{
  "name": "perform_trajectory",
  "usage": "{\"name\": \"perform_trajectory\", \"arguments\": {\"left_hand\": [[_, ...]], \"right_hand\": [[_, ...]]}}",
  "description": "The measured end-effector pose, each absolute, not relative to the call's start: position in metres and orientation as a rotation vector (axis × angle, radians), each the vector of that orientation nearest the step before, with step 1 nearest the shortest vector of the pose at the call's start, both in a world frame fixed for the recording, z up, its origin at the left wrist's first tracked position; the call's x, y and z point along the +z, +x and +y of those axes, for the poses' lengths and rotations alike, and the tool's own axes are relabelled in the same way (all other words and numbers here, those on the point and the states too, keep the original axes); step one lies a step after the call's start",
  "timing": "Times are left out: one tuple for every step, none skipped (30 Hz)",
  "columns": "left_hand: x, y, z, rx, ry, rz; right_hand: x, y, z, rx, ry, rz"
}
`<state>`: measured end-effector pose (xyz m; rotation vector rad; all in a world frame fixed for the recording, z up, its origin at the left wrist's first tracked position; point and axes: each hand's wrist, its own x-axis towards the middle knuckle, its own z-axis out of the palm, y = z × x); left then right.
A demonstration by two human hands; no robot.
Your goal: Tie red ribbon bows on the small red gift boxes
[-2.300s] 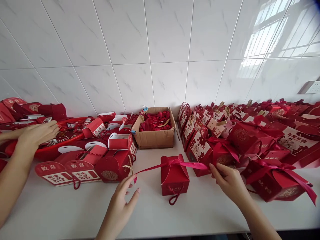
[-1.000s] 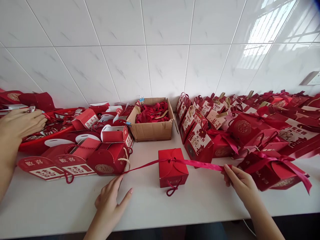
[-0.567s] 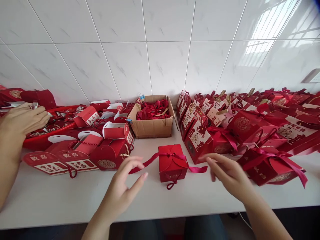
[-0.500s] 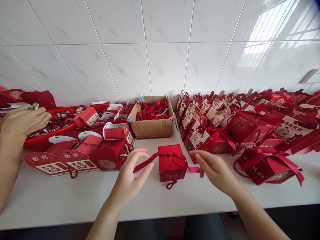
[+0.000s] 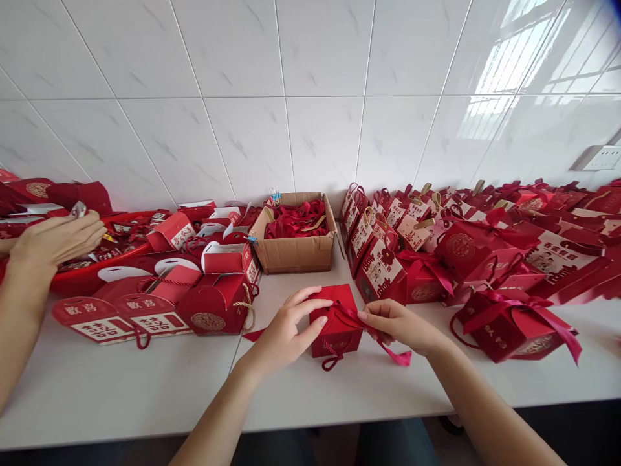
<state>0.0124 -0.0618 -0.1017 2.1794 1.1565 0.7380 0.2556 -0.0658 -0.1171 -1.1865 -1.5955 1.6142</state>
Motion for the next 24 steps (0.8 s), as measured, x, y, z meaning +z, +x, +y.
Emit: {"name": "perform_trajectory", "arguments": {"left_hand": [[-0.102,0.012,-0.061,0.736,2.181,1.159],[-0.102,0.012,-0.061,0.734,2.183,1.162],[-0.102,0.012,-0.061,0.734,2.186,1.165],[-0.102,0.012,-0.06,0.737,2.188,1.167],[-0.102,0.012,-0.06,0.741,2.19,1.169],[-0.101,0.011,-0.06,0.742,2.192,1.171],[-0.101,0.011,-0.06,0.738,2.194,1.174],[-0.1,0.011,-0.06,0.732,2.196,1.177],[-0.1,0.011,-0.06,0.725,2.2,1.18],[-0.099,0.011,-0.06,0.716,2.204,1.181],[-0.098,0.011,-0.06,0.707,2.21,1.18],[-0.097,0.011,-0.061,0.698,2.218,1.181],[-0.096,0.012,-0.061,0.69,2.228,1.181],[-0.095,0.012,-0.061,0.682,2.239,1.18],[-0.094,0.013,-0.061,0.68,2.249,1.178],[-0.093,0.015,-0.06,0.689,2.254,1.177],[-0.092,0.017,-0.058,0.713,2.24,1.189],[-0.092,0.019,-0.056,0.76,2.201,1.218],[-0.091,0.022,-0.054,0.83,2.139,1.257],[-0.09,0.026,-0.051,0.907,2.062,1.298],[-0.088,0.03,-0.047,0.979,1.982,1.329],[-0.086,0.034,-0.044,1.031,1.915,1.339],[-0.084,0.038,-0.04,1.058,1.875,1.324],[-0.082,0.042,-0.037,1.064,1.861,1.292]], "right_hand": [[-0.117,0.258,-0.066,1.649,-1.114,-1.558],[-0.116,0.259,-0.066,1.671,-1.048,-1.51],[-0.116,0.261,-0.065,1.68,-0.993,-1.458],[-0.115,0.262,-0.064,1.681,-0.948,-1.409],[-0.115,0.262,-0.063,1.678,-0.911,-1.369],[-0.115,0.262,-0.061,1.673,-0.879,-1.339],[-0.114,0.261,-0.059,1.667,-0.851,-1.32],[-0.113,0.26,-0.056,1.66,-0.829,-1.311],[-0.113,0.258,-0.054,1.654,-0.811,-1.309],[-0.111,0.256,-0.051,1.649,-0.797,-1.317],[-0.109,0.253,-0.049,1.646,-0.786,-1.334],[-0.107,0.25,-0.047,1.645,-0.778,-1.358],[-0.105,0.247,-0.045,1.641,-0.771,-1.387],[-0.102,0.244,-0.044,1.63,-0.767,-1.419],[-0.099,0.241,-0.044,1.613,-0.772,-1.452],[-0.097,0.238,-0.043,1.588,-0.788,-1.484],[-0.095,0.235,-0.043,1.562,-0.812,-1.512],[-0.093,0.233,-0.044,1.537,-0.838,-1.534],[-0.093,0.231,-0.043,1.518,-0.859,-1.554],[-0.093,0.23,-0.043,1.502,-0.869,-1.57],[-0.094,0.229,-0.043,1.486,-0.868,-1.584],[-0.096,0.228,-0.042,1.471,-0.86,-1.596],[-0.098,0.228,-0.041,1.454,-0.852,-1.606],[-0.1,0.227,-0.041,1.436,-0.847,-1.615]]}}
